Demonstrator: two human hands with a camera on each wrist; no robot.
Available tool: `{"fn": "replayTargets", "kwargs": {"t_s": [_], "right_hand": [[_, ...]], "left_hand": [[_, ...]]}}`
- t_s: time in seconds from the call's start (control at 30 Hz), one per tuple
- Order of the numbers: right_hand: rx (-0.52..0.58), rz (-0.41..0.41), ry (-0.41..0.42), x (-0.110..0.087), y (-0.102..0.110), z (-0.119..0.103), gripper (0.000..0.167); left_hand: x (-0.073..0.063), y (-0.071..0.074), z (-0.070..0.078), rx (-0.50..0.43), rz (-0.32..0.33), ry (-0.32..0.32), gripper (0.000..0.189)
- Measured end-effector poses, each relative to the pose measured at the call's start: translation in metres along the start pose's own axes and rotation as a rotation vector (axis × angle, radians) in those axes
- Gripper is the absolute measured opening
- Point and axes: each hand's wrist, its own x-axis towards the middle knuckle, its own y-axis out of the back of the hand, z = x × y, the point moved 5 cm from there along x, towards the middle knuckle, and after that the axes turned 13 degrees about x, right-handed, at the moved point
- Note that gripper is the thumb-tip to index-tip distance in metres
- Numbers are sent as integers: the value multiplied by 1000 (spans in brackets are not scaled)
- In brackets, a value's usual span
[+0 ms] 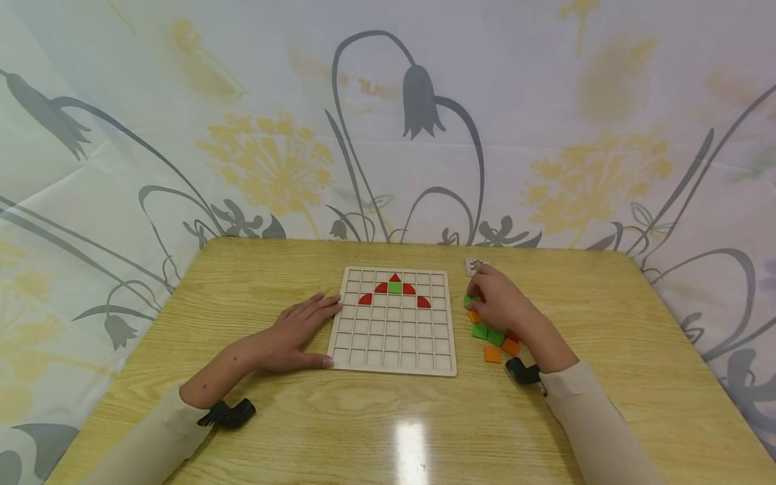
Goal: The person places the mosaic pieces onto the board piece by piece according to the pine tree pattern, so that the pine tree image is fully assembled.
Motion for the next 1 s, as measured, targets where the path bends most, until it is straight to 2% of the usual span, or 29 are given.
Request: {"fn": "replayTargets", "kwargs": {"t_s": [0.13, 0.3, 0.53, 1.0], "right_hand": [[1, 0, -1, 1, 0, -1, 14], [48, -9, -44, 2, 1, 0, 14], [96, -14, -57, 2, 2, -1, 8], [138, -3, 13, 18, -3, -17, 7]], "left_hand": [[0, 0, 0, -3, 4, 0, 102], [0, 0, 0, 5, 1, -1, 101], [0, 1, 1, 4, 1, 0, 100], [-1, 2, 1, 0, -3, 1, 101]]}}
